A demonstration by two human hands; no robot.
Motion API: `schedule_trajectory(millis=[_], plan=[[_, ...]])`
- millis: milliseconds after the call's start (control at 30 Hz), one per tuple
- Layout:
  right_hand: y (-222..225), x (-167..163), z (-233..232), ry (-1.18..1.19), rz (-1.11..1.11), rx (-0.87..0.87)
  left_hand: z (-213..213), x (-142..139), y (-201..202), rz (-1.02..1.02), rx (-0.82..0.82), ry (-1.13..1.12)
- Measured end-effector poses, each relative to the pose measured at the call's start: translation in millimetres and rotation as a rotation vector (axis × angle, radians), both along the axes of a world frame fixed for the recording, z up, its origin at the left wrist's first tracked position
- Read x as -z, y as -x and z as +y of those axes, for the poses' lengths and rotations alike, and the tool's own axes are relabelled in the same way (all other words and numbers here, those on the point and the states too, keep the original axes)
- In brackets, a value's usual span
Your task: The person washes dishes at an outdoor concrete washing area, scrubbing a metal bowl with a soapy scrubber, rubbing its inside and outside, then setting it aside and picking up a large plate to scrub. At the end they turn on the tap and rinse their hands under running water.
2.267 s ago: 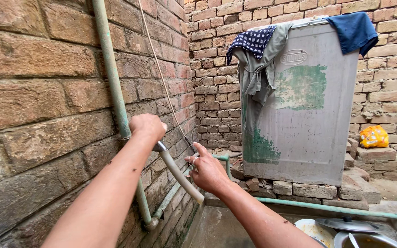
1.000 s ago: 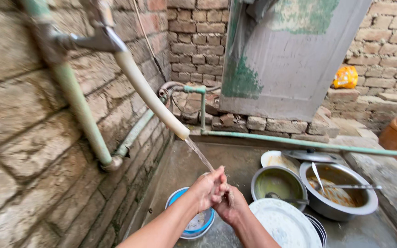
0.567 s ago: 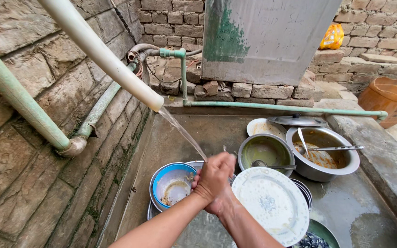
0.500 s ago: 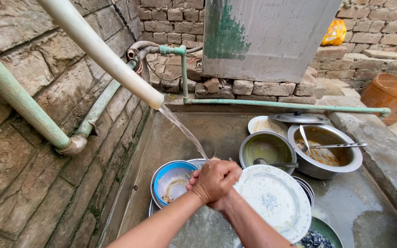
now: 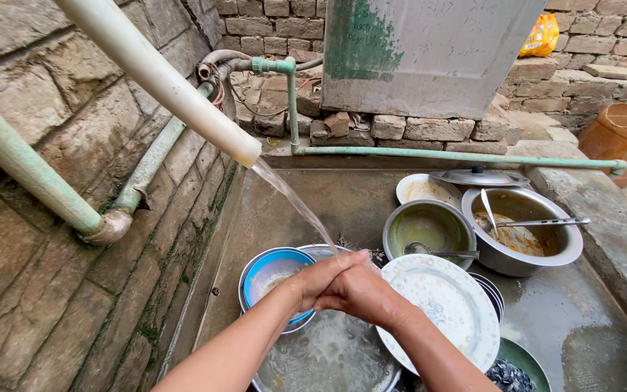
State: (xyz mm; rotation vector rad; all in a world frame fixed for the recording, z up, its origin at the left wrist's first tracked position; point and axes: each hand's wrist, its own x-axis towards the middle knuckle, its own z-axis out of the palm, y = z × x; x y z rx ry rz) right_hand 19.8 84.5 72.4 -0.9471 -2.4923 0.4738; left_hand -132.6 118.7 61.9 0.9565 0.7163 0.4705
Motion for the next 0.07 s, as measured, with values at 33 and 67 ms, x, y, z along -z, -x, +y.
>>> schedule_trajectory(millis=[33,67], plan=[[4.5,-10.3,-4.8,-0.049,0.009,-0.052,-2.4,8.3,-2.4,-0.070,-0.002,0.039],[9.0,-19.3,-10.6,-0.042,0.001,-0.026,-4.7,16.9,-4.4,-0.139,-0.003,0.081]])
